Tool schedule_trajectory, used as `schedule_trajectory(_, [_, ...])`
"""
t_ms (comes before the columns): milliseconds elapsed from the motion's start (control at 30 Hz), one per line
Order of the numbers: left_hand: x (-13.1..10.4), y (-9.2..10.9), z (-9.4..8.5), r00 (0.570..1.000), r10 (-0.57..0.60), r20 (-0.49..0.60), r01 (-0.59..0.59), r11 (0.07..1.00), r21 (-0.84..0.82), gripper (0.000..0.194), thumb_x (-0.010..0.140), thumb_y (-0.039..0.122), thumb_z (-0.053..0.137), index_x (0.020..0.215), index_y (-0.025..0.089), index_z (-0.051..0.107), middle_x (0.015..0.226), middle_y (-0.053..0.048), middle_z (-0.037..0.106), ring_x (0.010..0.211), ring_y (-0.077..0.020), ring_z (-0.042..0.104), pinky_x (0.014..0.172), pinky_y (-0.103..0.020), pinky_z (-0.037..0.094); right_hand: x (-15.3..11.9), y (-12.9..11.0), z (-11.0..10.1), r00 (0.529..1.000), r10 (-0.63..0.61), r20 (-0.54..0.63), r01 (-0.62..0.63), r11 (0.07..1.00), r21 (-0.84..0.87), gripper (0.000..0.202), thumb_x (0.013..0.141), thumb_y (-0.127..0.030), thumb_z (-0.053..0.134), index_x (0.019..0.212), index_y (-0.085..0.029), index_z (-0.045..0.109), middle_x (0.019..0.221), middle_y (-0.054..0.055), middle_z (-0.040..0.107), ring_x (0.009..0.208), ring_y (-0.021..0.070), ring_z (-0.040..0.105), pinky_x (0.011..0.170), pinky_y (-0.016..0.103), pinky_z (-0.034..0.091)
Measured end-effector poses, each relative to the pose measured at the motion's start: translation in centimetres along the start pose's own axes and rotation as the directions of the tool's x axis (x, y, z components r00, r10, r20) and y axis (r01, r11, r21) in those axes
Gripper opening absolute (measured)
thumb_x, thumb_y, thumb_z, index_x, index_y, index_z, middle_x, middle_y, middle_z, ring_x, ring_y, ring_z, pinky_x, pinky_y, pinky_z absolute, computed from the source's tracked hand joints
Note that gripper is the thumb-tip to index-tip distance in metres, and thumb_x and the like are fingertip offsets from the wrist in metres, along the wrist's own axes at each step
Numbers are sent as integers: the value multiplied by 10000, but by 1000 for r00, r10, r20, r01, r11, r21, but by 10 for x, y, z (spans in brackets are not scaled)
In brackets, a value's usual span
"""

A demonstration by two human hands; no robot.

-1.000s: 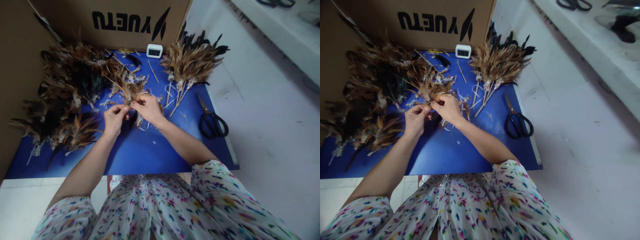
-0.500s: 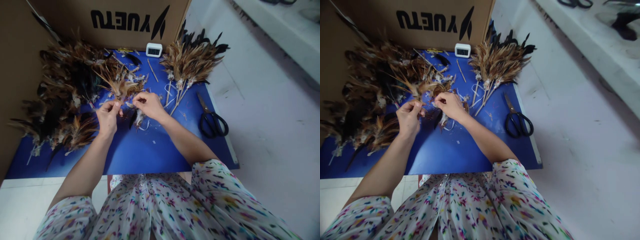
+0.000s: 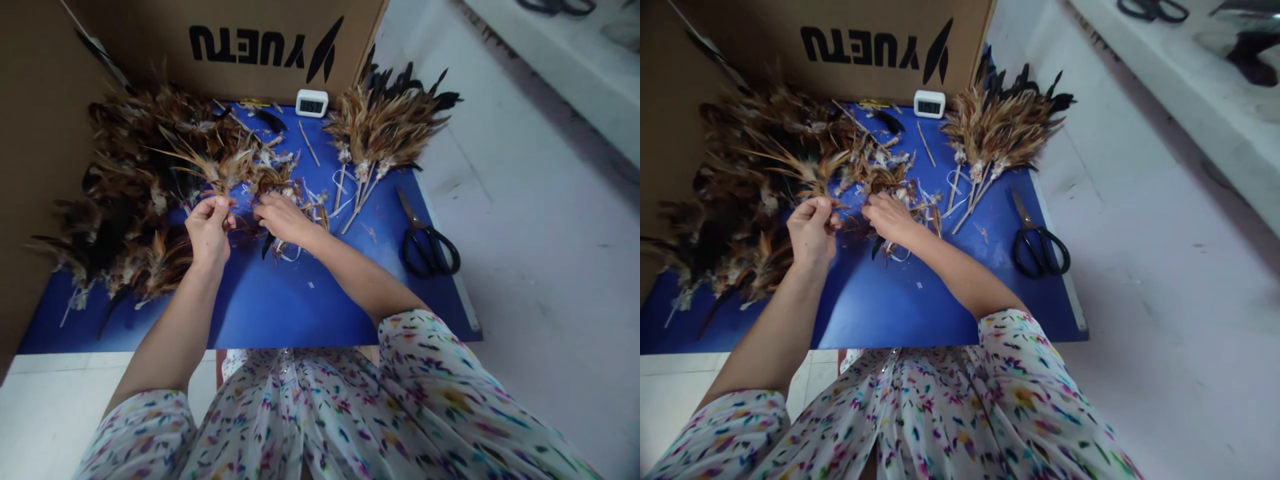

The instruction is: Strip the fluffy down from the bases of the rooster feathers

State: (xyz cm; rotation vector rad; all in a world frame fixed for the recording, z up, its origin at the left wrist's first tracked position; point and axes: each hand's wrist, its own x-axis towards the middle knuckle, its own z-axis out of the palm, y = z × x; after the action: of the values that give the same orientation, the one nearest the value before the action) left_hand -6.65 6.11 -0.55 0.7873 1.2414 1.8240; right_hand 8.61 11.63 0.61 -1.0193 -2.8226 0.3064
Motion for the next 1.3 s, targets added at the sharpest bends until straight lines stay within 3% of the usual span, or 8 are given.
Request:
schedule_trajectory(267, [2,-5,-1,1000,5,12,-4,998,-56,270,673,312,845,667,160,622,704,-6,678,439,-36,485,412,-169,380,10,-6,-2,993,-29,115,43,992,-122,331,969,-107,371,1122,-51,659,1140,209,662,1041,277,564,848,386,414])
schedule_trajectory(433, [2,-4,-1,1000,-21,5,22,998,-64,230,706,274,822,677,159,625,706,-1,673,440,-32,482,421,-168,386,-3,5,-15,998,-51,31,44,982,185,201,930,-100,467,952,-104,666,958,130,684,873,201,587,818,324,413])
schedule_trajectory(600, [0,-3,1,998,-68,12,69,997,-44,232,727,272,810,686,160,610,711,10,667,437,-24,475,420,-160,378,-25,20,-30,996,1,-84,44,842,538,78,840,-120,594,860,-152,662,804,20,674,739,129,586,736,275,416])
schedule_trajectory(733, [-3,-3,4,992,-119,48,120,992,-36,254,705,270,821,671,157,596,708,9,670,429,-24,477,408,-156,370,-36,23,-36,990,90,-111,26,651,759,150,792,-143,642,936,-147,684,747,-2,678,653,109,603,664,263,463])
schedule_trajectory(967, [-14,-7,10,944,-266,195,283,957,-62,345,617,300,884,659,156,573,662,6,663,422,-43,497,402,-161,384,-37,17,-41,979,160,-130,67,350,934,165,787,-283,698,861,-146,643,699,-2,659,625,111,620,598,253,504])
schedule_trajectory(1100, [-20,-8,13,914,-304,270,336,938,-81,403,540,338,924,646,153,582,640,1,669,427,-50,499,411,-167,394,-32,11,-34,955,229,-189,110,321,941,223,775,-345,721,840,-164,607,765,-7,638,670,96,576,619,242,497])
schedule_trajectory(1300, [-26,-10,14,877,-336,344,386,918,-88,386,544,342,923,640,148,603,623,-5,659,437,-57,501,417,-176,399,-25,1,-21,930,303,-207,100,334,937,142,764,-272,675,831,-175,594,732,-25,617,628,93,553,599,247,483])
